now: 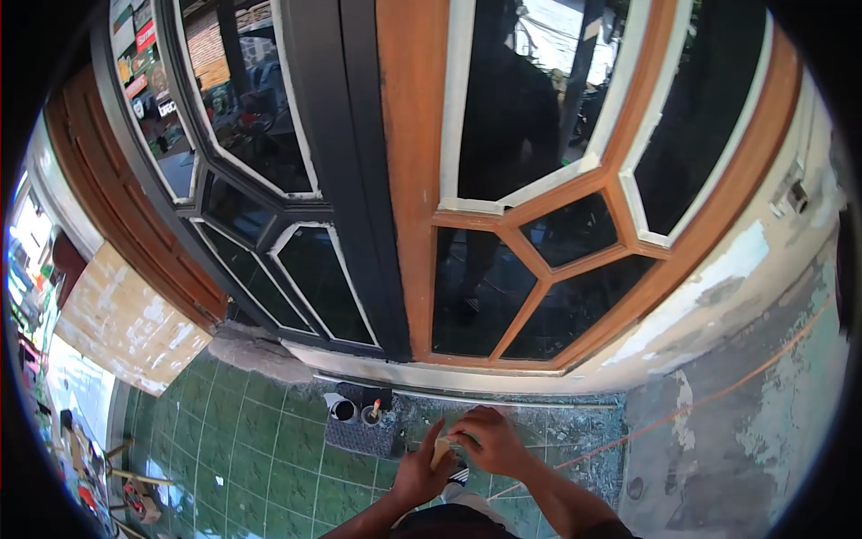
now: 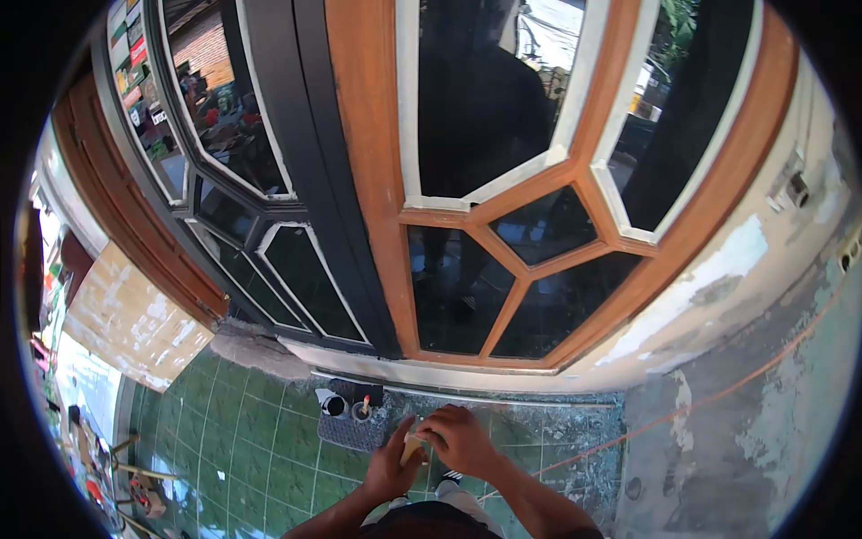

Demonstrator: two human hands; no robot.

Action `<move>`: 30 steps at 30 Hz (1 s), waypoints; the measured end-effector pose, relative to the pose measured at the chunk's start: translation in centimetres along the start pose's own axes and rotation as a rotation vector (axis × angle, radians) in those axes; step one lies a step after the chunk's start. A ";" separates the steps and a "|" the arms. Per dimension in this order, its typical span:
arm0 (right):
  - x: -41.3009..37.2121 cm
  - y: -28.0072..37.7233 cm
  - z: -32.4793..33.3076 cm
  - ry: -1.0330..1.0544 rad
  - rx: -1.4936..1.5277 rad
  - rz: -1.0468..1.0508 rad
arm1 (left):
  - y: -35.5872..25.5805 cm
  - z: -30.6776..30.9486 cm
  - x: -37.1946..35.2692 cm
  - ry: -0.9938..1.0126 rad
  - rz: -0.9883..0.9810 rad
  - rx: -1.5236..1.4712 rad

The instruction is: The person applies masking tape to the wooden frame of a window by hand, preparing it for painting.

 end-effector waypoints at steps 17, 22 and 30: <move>-3.9 0.6 -0.3 -0.651 0.276 -0.389 | -3.4 8.0 0.4 -0.031 -0.256 -0.020; -10.3 -7.5 -26.9 0.565 0.349 -0.303 | 1.3 9.9 -1.3 -0.032 -0.181 -0.055; -21.0 -7.8 -38.2 1.193 0.571 -0.576 | 5.9 8.3 -2.5 -0.030 0.067 -0.227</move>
Point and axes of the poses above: each hand's wrist, its own x-axis towards the middle knuckle, its own z-axis out of the back of the hand, y = z × x, the point moved 10 cm from there along x, towards the middle knuckle, and after that the axes turned 7 degrees about -x, right-handed, at the moved point
